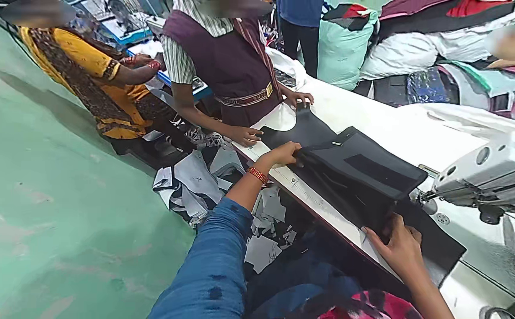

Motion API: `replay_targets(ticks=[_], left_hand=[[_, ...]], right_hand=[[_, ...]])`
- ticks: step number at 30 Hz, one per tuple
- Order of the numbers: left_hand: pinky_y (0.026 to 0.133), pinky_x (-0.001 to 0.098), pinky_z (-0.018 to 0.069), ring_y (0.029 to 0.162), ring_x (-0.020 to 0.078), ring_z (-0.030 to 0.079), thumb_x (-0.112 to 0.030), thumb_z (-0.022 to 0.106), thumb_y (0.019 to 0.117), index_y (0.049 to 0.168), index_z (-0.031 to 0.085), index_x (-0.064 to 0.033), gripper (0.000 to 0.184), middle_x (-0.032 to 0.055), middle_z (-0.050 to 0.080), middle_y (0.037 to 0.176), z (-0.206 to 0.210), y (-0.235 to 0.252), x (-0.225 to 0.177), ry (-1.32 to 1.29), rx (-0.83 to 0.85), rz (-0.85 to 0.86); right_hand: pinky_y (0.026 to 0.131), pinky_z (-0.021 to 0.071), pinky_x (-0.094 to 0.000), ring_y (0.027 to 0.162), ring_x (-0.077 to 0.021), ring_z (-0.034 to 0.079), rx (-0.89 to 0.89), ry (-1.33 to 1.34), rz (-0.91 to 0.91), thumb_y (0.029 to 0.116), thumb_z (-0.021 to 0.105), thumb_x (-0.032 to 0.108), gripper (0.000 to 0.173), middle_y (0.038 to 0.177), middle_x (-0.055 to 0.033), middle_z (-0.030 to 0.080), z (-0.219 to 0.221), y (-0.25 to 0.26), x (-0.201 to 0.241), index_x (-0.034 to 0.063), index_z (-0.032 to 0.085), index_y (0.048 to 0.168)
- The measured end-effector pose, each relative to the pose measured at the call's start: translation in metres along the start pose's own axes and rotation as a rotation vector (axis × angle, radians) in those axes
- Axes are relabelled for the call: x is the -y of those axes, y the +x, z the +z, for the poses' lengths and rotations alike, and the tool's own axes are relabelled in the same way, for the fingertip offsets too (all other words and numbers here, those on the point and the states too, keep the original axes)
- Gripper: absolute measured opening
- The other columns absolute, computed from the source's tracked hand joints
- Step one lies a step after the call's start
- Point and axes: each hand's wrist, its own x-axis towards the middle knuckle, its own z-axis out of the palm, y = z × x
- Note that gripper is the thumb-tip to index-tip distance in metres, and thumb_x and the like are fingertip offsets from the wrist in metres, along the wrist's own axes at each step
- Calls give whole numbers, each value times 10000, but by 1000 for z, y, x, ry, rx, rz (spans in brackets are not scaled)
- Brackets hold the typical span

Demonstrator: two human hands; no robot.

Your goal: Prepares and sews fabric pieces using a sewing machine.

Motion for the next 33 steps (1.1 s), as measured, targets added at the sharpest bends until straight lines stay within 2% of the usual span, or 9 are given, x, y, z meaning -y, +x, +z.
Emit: replay_targets(ticks=[6, 10, 14, 16, 19, 22, 25, 29, 33], left_hand=[[1011, 497, 453, 1083, 358, 621, 5, 807, 812, 1024, 708, 100, 252, 238, 682, 1081, 3, -4, -1, 2, -59, 25], [1057, 650, 378, 1256, 456, 521, -31, 797, 836, 1160, 692, 72, 356, 255, 636, 1246, 4, -9, -12, 93, -71, -90], [1083, 685, 344, 1293, 483, 502, -43, 795, 847, 1198, 677, 74, 389, 270, 615, 1301, 12, -11, -4, 96, -108, -91], [1072, 687, 345, 1263, 493, 504, -37, 796, 846, 1193, 669, 88, 390, 284, 615, 1274, 14, -10, 0, 81, -125, -69], [1073, 675, 348, 1244, 506, 506, -12, 782, 858, 1183, 653, 107, 369, 300, 606, 1266, 14, -13, 0, 67, -135, -76], [1061, 650, 347, 1204, 479, 519, 5, 788, 854, 1075, 679, 91, 261, 283, 623, 1207, 14, -14, -4, 24, -150, -77], [1065, 674, 335, 1215, 486, 510, -13, 793, 859, 1077, 681, 84, 263, 280, 621, 1211, 13, -14, -2, 16, -149, -80], [1075, 647, 341, 1220, 466, 510, -8, 790, 858, 1059, 680, 81, 245, 263, 623, 1206, 14, -15, -1, 4, -150, -74], [1083, 647, 341, 1233, 468, 509, -20, 787, 866, 1072, 687, 80, 249, 268, 620, 1230, 15, -14, 1, 6, -154, -66]], right_hand=[[881, 405, -685, 758, -390, 641, -2, -7, -2, 827, 584, 637, 879, 793, -200, 649, -1, 0, 1, -150, 581, 1219], [919, 414, -690, 797, -416, 659, -2, -14, 8, 843, 617, 582, 824, 823, -211, 667, -4, 0, 6, -149, 592, 1222], [937, 428, -640, 741, -377, 639, 12, 4, 2, 862, 680, 525, 660, 720, -169, 622, -7, -5, 6, -121, 640, 994], [950, 411, -616, 728, -329, 619, 70, 64, -5, 920, 614, 517, 594, 706, -130, 598, -11, -4, 1, -76, 637, 951], [1002, 373, -581, 773, -261, 604, 161, 218, 19, 976, 515, 436, 514, 742, -90, 598, -19, -3, -3, -52, 651, 1062], [1037, 363, -538, 806, -193, 600, 208, 314, 41, 991, 515, 356, 444, 784, -51, 619, -24, -3, -9, -35, 648, 1157], [1014, 367, -546, 772, -194, 585, 220, 290, 35, 969, 568, 347, 430, 752, -36, 592, -24, -3, -8, -35, 642, 1152], [993, 380, -573, 741, -218, 592, 200, 232, 35, 945, 608, 391, 449, 723, -41, 588, -21, -3, -5, -28, 657, 1097], [973, 393, -590, 759, -254, 608, 164, 153, -9, 930, 624, 406, 462, 754, -72, 610, -18, -4, -3, -33, 661, 1066]])
